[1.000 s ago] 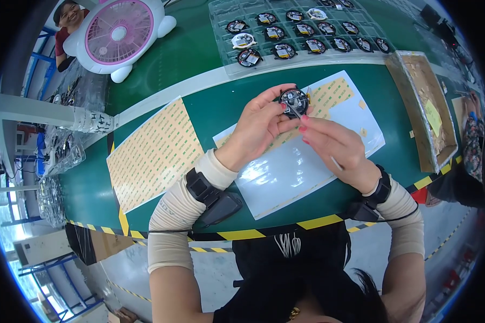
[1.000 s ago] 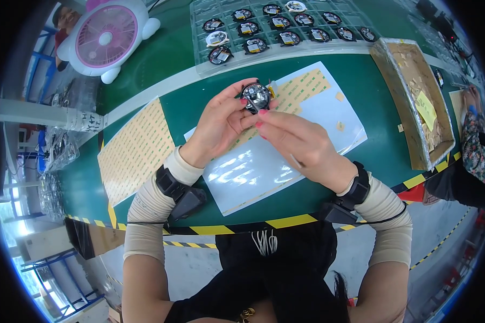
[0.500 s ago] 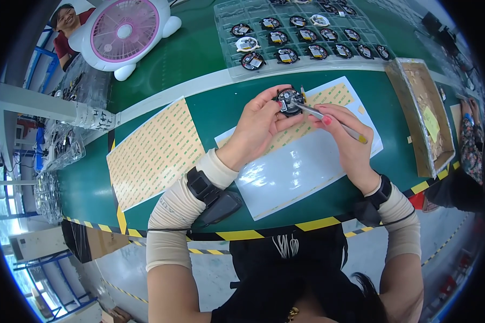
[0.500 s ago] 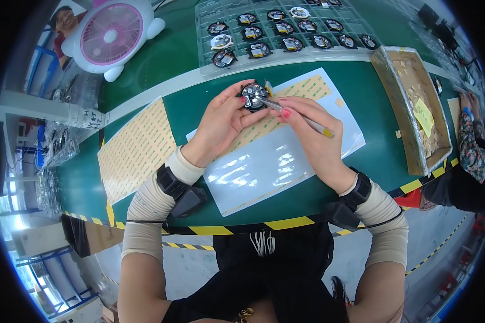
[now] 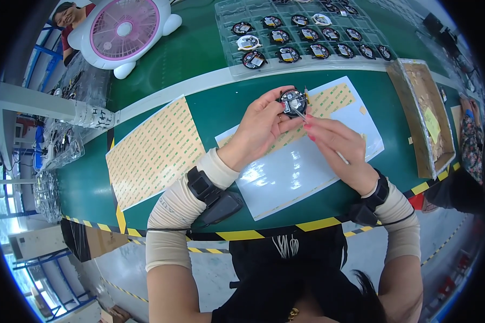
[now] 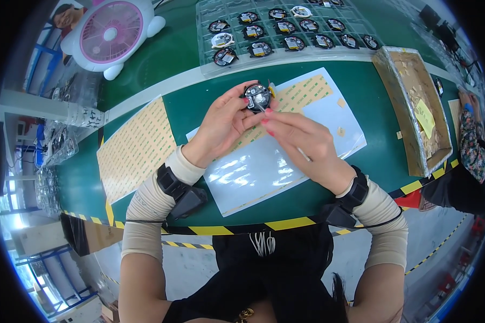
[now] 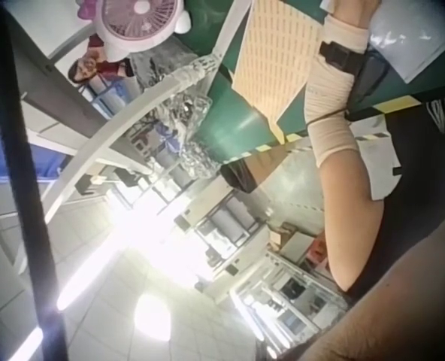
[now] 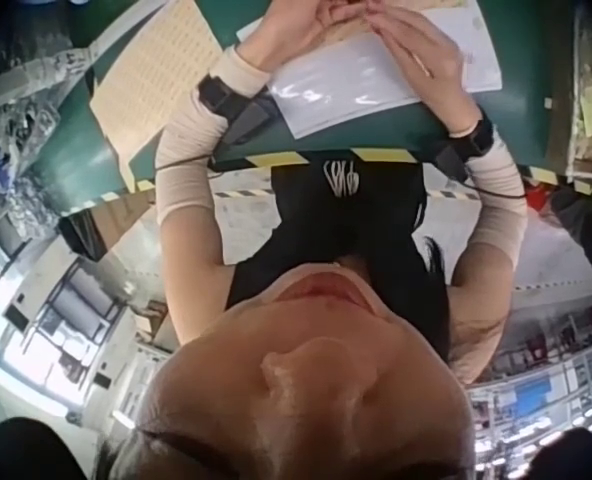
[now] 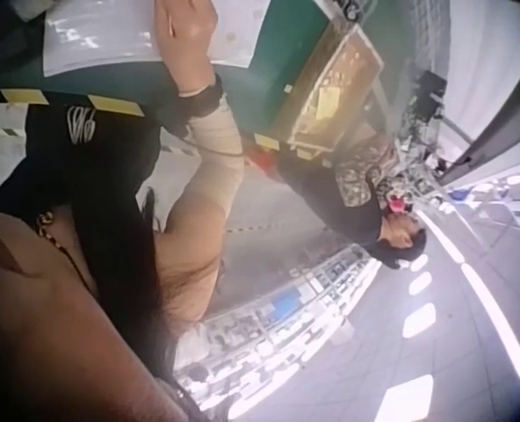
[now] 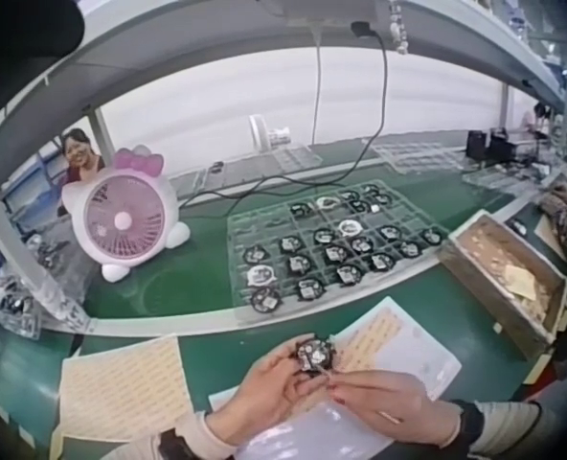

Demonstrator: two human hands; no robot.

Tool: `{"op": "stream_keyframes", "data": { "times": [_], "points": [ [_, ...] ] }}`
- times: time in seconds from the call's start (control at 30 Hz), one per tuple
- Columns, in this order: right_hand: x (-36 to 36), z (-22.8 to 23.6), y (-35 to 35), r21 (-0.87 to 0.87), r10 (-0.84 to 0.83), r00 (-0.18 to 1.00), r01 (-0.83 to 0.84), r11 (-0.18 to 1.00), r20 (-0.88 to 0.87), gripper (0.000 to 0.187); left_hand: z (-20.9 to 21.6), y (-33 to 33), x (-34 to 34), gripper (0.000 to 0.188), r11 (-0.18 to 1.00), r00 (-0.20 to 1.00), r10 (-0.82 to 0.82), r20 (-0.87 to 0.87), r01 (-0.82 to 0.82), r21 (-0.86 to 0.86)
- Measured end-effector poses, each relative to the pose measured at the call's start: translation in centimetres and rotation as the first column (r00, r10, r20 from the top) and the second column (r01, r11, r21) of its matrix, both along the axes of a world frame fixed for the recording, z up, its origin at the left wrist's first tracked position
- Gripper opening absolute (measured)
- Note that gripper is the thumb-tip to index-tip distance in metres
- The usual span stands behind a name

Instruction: The person picks up a watch component from a tray, uses tweezers to apply small adhesive strips onto it, and then places it back into the tray.

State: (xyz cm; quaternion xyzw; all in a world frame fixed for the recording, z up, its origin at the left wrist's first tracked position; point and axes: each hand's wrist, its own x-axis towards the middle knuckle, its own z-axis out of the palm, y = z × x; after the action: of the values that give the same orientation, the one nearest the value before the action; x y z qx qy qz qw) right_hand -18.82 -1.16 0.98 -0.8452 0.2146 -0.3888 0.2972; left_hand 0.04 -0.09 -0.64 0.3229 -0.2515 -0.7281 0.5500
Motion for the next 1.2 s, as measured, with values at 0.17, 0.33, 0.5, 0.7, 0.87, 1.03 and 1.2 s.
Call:
{"op": "stream_keyframes", "data": {
  "times": [0.17,0.33,0.5,0.7,0.87,1.03,1.2],
  "points": [
    [0.2,-0.4,0.1,-0.247,0.033,0.998,-0.045,0.968,-0.053,0.029,0.4,0.1,0.1,0.034,1.0,1.0,-0.011,0.018,0.011,0.003],
    [0.2,-0.1,0.2,-0.342,0.048,0.993,-0.083,0.936,-0.11,0.029,0.5,-0.1,0.0,0.033,0.999,1.0,0.0,-0.007,0.001,0.041],
    [0.2,0.0,0.3,-0.28,-0.015,1.0,0.022,0.96,0.027,0.03,0.5,0.1,-0.3,0.034,0.999,0.998,0.043,-0.044,-0.042,0.022],
    [0.3,0.2,0.2,-0.301,-0.02,1.0,0.013,0.954,-0.022,0.028,0.5,0.2,-0.4,0.035,1.0,0.999,0.018,0.033,-0.018,0.001],
    [0.4,-0.2,0.0,-0.337,0.006,0.999,-0.02,0.941,-0.042,0.029,0.3,0.2,-0.4,0.035,1.0,0.997,0.004,0.083,-0.002,-0.022],
    [0.3,-0.5,-0.2,-0.46,-0.016,0.995,-0.033,0.887,-0.102,0.032,0.4,0.2,-0.2,0.035,0.999,1.0,-0.019,0.024,0.02,-0.041],
    [0.1,0.6,0.3,-0.468,-0.129,0.992,0.112,0.876,-0.004,0.04,0.6,0.4,-0.5,0.033,0.999,0.998,0.039,-0.051,-0.039,-0.004]
  ]
}}
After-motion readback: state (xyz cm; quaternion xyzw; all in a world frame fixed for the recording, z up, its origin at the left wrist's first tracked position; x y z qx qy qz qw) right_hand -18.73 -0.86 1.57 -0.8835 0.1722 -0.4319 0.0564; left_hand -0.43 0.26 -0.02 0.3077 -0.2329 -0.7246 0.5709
